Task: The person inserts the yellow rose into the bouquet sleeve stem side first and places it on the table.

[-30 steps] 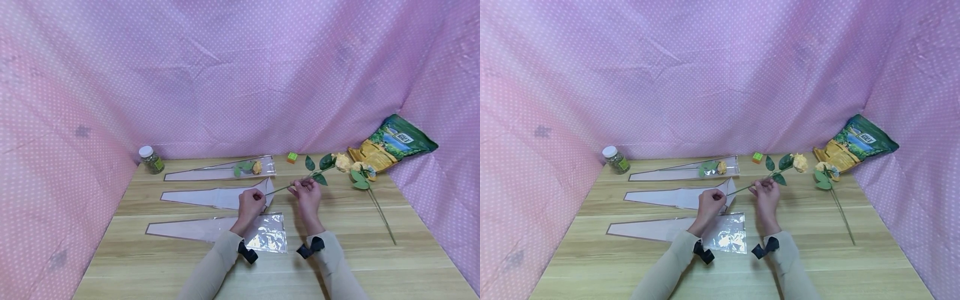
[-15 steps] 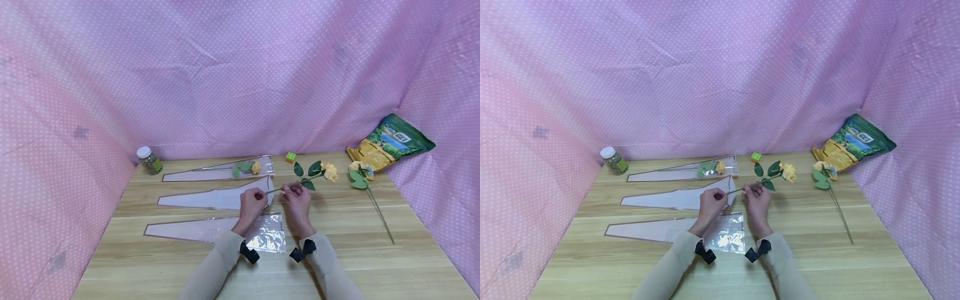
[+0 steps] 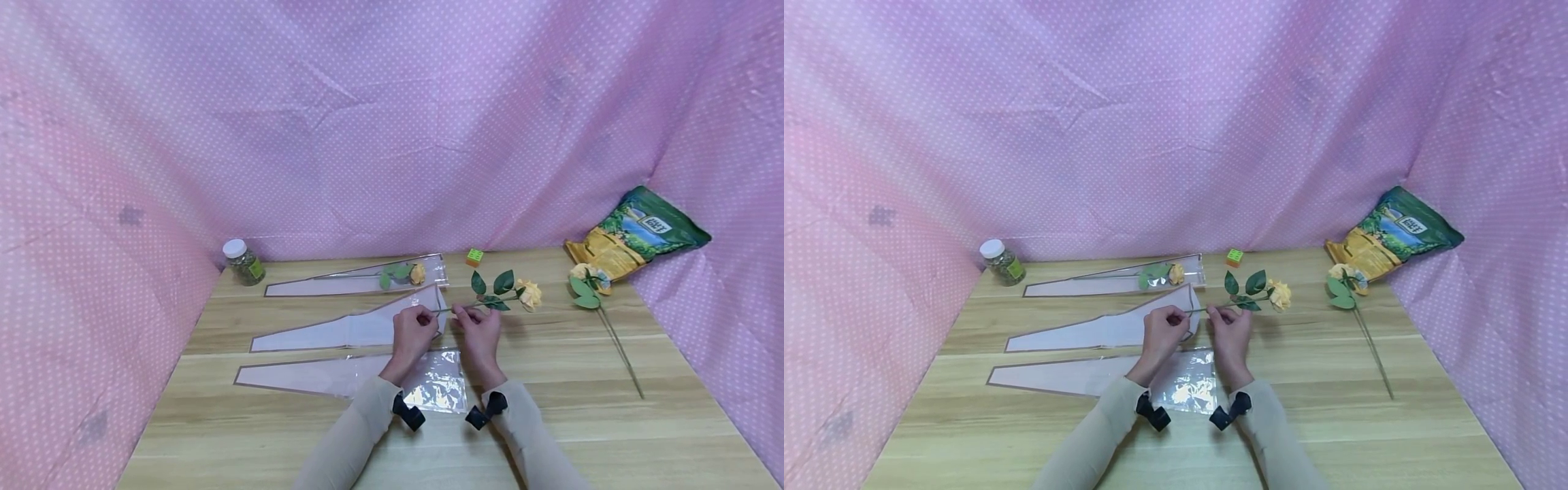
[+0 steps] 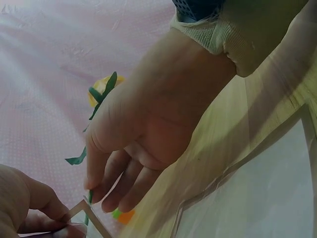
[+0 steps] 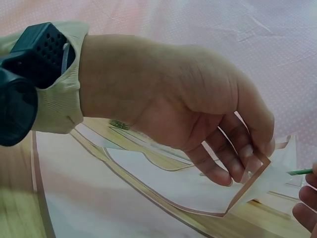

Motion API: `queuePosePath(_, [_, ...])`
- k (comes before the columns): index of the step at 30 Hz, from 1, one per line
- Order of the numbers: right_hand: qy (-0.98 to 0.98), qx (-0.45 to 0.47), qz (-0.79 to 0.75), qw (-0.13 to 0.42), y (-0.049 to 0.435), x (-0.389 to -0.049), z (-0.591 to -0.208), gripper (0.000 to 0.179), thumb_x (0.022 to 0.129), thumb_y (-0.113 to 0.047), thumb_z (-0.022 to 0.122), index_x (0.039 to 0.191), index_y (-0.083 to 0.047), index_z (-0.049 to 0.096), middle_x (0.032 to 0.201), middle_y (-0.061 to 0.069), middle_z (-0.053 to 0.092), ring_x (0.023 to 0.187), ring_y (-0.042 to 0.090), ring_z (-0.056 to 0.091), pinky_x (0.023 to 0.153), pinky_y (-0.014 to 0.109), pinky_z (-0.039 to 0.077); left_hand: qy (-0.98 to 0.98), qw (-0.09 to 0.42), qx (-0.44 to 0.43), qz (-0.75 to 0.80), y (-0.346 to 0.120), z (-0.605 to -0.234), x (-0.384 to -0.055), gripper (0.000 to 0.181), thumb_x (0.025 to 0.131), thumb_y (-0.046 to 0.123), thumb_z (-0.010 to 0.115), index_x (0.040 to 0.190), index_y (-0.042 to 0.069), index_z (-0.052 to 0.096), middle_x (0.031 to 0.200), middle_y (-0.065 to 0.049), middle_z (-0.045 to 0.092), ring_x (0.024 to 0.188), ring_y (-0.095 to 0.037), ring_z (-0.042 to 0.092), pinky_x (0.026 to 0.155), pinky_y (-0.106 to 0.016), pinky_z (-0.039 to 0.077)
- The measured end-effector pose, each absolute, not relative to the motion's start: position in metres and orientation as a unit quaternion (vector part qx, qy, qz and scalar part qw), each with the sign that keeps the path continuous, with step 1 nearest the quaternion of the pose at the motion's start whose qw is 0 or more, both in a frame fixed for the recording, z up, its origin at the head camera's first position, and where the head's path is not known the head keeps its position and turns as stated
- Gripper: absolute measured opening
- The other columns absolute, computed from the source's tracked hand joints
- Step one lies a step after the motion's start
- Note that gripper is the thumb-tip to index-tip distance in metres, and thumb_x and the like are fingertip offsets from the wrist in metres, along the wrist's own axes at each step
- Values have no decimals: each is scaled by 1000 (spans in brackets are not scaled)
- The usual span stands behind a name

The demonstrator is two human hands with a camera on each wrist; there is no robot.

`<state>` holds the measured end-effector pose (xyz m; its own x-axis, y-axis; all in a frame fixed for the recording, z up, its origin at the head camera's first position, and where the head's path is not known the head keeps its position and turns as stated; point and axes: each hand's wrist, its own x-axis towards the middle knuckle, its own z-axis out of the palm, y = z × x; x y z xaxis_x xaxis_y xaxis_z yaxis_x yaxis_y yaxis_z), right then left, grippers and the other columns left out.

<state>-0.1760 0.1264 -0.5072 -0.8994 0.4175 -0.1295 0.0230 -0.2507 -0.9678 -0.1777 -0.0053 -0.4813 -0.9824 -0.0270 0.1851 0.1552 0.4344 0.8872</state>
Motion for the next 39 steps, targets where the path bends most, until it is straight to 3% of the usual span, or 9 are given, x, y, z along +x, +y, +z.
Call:
queuePosePath(4, [-581, -185, 787, 93, 128, -173, -507, 38, 102, -15, 55, 133, -9, 34, 120, 18, 71, 96, 15, 71, 88, 33, 59, -843, 87, -41, -529, -5, -482, -178, 7, 76, 0, 68, 72, 3, 72, 65, -9, 68, 56, -5, 51, 54, -18, 43])
queuePosePath(7, [-561, -175, 805, 76, 130, -171, -505, 39, 106, -26, 45, 137, -3, 36, 127, 18, 66, 101, 17, 69, 90, 34, 58, -847, 88, -40, -522, -6, -483, -178, 8, 77, 1, 68, 72, 4, 73, 65, -8, 69, 56, -4, 51, 54, -18, 43])
queuePosePath(11, [-552, -172, 812, 83, 133, -170, -502, 48, 107, -36, 42, 138, 1, 42, 118, 10, 68, 95, 12, 69, 87, 30, 59, -849, 88, -39, -519, -6, -483, -179, 8, 77, 1, 68, 73, 5, 73, 66, -8, 69, 57, -3, 50, 54, -17, 42])
queuePosePath(17, [-538, -195, 814, 100, 136, -172, -498, 43, 105, -32, 47, 132, 2, 48, 98, 3, 70, 78, 9, 69, 84, 28, 59, -846, 89, -38, -524, -5, -484, -179, 8, 77, 0, 68, 71, 4, 72, 65, -9, 68, 56, -4, 49, 55, -17, 42])
queuePosePath(22, [-526, -182, 821, 129, 136, -173, -498, 29, 103, -27, 54, 120, -4, 54, 101, 5, 70, 83, 10, 69, 81, 29, 59, -847, 93, -41, -522, -5, -483, -178, 8, 77, 0, 69, 71, 4, 73, 65, -9, 68, 57, -4, 49, 55, -17, 42])
queuePosePath(27, [-554, -154, 805, 147, 134, -174, -503, 12, 101, -20, 58, 108, -11, 56, 95, -3, 71, 85, 10, 70, 82, 36, 61, -848, 94, -45, -520, -5, -482, -178, 8, 77, 1, 69, 72, 4, 73, 65, -9, 69, 56, -3, 49, 56, -17, 43])
queuePosePath(32, [-580, -141, 793, 122, 131, -173, -505, 16, 100, -20, 58, 110, -7, 58, 95, -5, 72, 92, 15, 70, 86, 37, 60, -852, 96, -48, -512, -5, -482, -178, 8, 77, 2, 69, 71, 5, 73, 64, -7, 68, 56, -2, 49, 55, -17, 42])
queuePosePath(36, [-585, -133, 793, 103, 129, -172, -505, 21, 101, -23, 57, 112, -5, 58, 98, 0, 71, 100, 22, 68, 90, 38, 59, -852, 100, -53, -511, -5, -482, -178, 7, 77, 1, 70, 71, 5, 72, 63, -7, 68, 55, -2, 49, 54, -17, 43])
queuePosePath(39, [-588, -131, 792, 97, 128, -172, -506, 23, 102, -24, 55, 113, -4, 58, 98, 2, 71, 99, 21, 68, 90, 36, 59, -852, 101, -56, -511, -4, -481, -177, 7, 77, 1, 70, 71, 5, 72, 64, -8, 68, 55, -2, 49, 54, -17, 42])
